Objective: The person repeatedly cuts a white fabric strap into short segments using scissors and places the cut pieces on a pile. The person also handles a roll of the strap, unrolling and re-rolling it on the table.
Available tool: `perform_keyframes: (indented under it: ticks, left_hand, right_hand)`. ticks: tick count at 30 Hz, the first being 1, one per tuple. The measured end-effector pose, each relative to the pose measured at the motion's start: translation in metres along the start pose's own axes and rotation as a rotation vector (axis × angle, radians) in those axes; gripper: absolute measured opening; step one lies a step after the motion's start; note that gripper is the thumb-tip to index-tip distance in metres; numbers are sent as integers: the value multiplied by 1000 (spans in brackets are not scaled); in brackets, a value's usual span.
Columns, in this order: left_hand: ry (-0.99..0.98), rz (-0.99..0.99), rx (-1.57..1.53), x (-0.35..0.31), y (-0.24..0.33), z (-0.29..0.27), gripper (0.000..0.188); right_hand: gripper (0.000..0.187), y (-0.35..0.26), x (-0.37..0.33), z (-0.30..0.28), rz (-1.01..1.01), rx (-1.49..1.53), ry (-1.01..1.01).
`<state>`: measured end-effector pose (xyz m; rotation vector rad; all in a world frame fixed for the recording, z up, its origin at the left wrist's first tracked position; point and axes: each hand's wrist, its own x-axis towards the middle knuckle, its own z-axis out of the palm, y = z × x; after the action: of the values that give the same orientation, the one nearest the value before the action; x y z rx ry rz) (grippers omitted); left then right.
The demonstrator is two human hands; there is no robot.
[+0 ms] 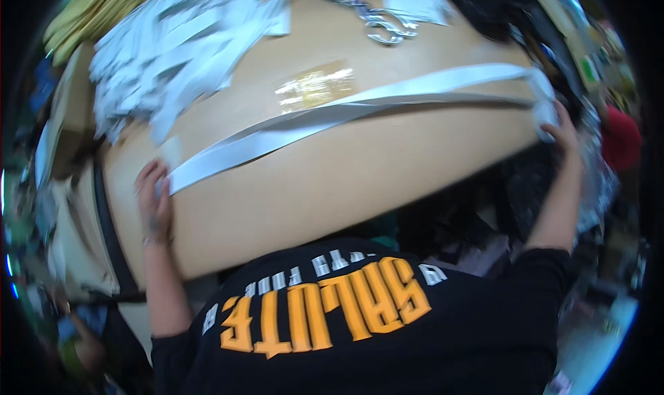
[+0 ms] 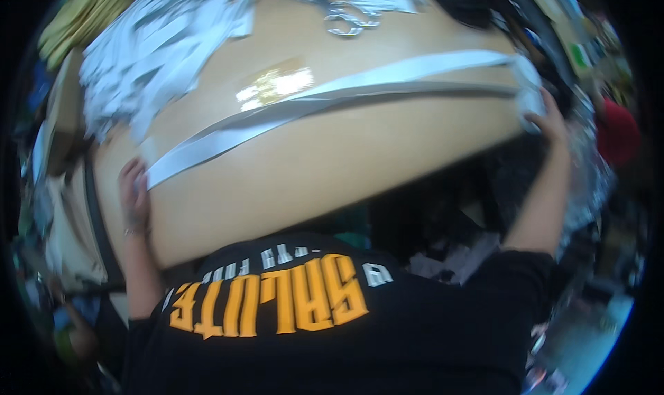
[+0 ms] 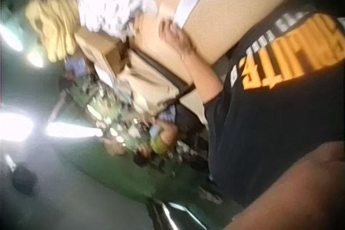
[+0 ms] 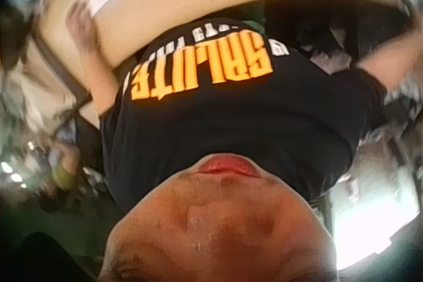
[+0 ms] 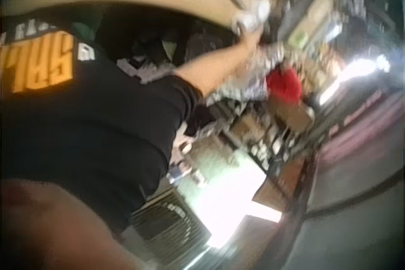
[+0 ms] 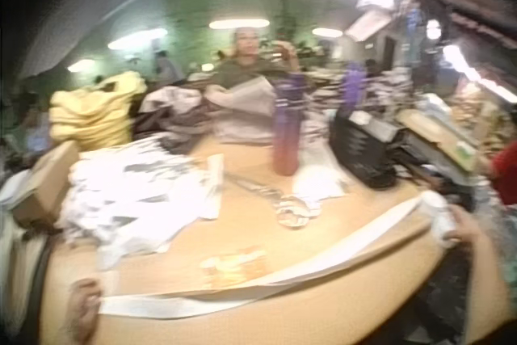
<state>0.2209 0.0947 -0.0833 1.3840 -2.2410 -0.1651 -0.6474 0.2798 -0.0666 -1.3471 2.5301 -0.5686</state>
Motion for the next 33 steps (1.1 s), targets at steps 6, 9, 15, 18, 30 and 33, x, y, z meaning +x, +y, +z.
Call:
perform_keyframes:
  ticks: [6,9,15,18,30,33]
  left_hand:
    - [188,-160,-335,13,-5,10,25]
    - [422,-543,-676,0,6,-24,29]
    - [134,-365,-273,-23,-3,-55,36]
    - [-72,-126,-93,2,3,-45,41]
    - [-411,-226,-171,20,-18,-30,22]
    - [-476,-331,-227,28,-2,-32,21]
  right_hand:
    - [85,85,6,-30,-98,250,-126]
    - [82,56,11,-13,-144,267,-30]
    - [77,23,7,7,-131,108,15]
    - [81,62,6,-2,-119,104,-4]
    - [105,-75,-34,20,121,-325,184]
    - [97,-85,-28,22,191,-368,176]
